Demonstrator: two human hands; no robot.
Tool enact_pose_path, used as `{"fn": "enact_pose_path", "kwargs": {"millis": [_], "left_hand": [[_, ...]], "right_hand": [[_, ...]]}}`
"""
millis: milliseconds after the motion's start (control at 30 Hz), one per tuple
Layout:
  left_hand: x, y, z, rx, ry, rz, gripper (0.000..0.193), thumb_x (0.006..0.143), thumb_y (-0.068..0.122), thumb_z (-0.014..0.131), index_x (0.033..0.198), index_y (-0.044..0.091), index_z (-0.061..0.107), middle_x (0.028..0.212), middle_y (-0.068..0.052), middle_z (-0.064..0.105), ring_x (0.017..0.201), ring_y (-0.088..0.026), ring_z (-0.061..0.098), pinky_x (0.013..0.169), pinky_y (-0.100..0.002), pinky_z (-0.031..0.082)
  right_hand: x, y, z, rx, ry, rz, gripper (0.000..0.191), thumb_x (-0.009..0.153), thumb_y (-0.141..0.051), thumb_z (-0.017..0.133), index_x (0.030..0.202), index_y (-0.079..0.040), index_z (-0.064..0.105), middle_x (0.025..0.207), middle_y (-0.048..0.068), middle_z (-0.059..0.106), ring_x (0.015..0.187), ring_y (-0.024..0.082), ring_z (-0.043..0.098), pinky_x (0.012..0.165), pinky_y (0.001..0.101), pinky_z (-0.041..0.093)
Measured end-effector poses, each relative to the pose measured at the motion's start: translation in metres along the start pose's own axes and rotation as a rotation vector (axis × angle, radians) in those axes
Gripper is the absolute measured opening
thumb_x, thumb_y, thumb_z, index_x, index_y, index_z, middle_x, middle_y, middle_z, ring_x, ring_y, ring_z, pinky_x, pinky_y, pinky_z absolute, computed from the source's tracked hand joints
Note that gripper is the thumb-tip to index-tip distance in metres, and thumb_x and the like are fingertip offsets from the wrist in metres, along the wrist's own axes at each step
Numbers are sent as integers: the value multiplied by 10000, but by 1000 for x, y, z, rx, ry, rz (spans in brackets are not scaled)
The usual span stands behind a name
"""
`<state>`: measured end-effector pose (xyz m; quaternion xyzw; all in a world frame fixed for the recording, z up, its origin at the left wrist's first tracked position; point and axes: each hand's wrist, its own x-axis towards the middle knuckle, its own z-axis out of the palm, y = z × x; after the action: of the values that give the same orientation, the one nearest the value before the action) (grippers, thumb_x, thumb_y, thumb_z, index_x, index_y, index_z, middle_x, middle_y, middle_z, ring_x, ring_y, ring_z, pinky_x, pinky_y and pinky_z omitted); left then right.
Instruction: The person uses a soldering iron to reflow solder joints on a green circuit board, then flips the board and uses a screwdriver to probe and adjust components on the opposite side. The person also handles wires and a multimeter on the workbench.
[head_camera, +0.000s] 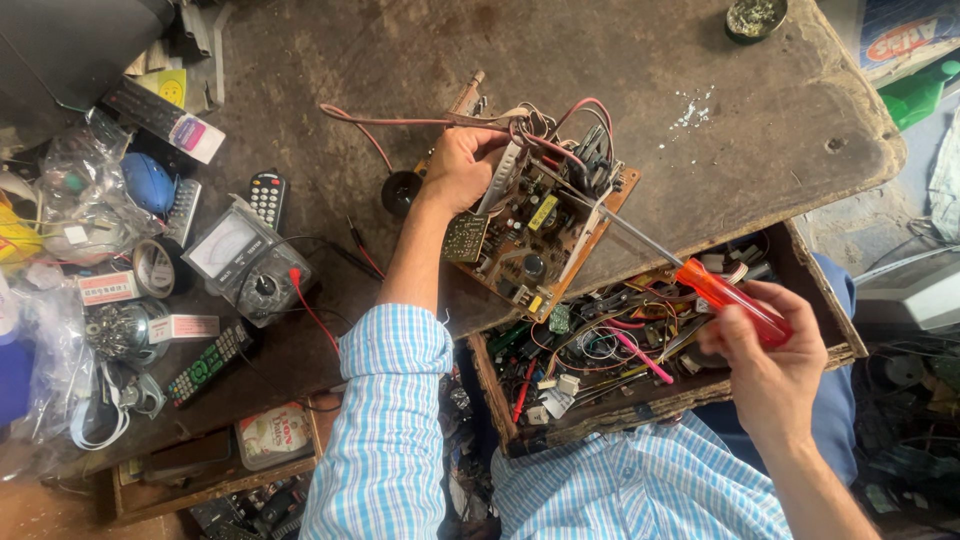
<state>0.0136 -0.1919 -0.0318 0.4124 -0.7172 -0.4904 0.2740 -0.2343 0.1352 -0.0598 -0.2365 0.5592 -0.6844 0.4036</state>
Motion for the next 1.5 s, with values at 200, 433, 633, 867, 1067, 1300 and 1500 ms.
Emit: {"fn": "enact_pose_path", "kwargs": {"millis": [200, 433, 633, 867, 1067, 1300, 1500], "left_hand": [[0, 1, 0, -38, -8, -6, 190, 915, 85, 742, 1089, 26, 793, 935, -41, 810, 785, -52, 704, 692, -234, 579], [-1, 3, 2, -20, -4, -10, 194, 912, 78, 738, 1090, 24, 792, 945, -45, 810, 795, -53, 702, 703, -239, 578], [0, 3, 0, -2, 0, 22, 207, 910, 86, 735, 1101, 30, 791, 966, -46, 815, 824, -56, 717, 731, -239, 581], [-2, 3, 0, -43, -25, -11, 240, 913, 110, 753, 1138, 31, 779, 945, -31, 809, 791, -41, 698, 690, -228, 575], [-4, 1, 0, -110, -46, -53, 256, 923, 130, 748, 1152, 19, 776, 918, -11, 792, 754, -27, 673, 652, -224, 559], [-1, -1, 0, -36, -32, -23, 244, 931, 129, 732, 1147, 24, 778, 944, -22, 805, 785, -31, 689, 682, -220, 565], [-3, 4, 1, -44, -18, -32, 229, 925, 123, 729, 1121, 17, 783, 946, -41, 802, 788, -50, 693, 688, -243, 571]], "right_hand": [[0, 2, 1, -12, 45, -117, 415, 932, -8, 674, 1304, 7, 491, 1211, 100, 632, 1079, 120, 688, 934, 266, 599], [1, 3, -1, -37, 33, 7, 246, 1103, -80, 609, 1311, 43, 569, 1073, 201, 645, 865, 189, 657, 741, 287, 543], [4, 3, -3, 3, -16, -1, 286, 1045, -84, 611, 1297, 32, 538, 1136, 167, 688, 887, 154, 705, 767, 259, 597], [3, 3, -1, 26, -16, -51, 311, 1051, -32, 660, 1329, -2, 527, 1105, 137, 663, 898, 149, 680, 767, 269, 586], [5, 5, -2, 5, 42, 75, 252, 1060, -99, 624, 1285, -15, 547, 1023, 142, 699, 789, 158, 681, 666, 265, 564], [5, 8, -8, 18, -22, -40, 237, 1079, -74, 631, 1282, 22, 553, 999, 120, 665, 783, 144, 653, 669, 249, 537], [6, 5, -8, 222, -29, 119, 247, 1132, -224, 537, 1201, 0, 613, 857, 127, 696, 653, 142, 664, 566, 241, 547]]}}
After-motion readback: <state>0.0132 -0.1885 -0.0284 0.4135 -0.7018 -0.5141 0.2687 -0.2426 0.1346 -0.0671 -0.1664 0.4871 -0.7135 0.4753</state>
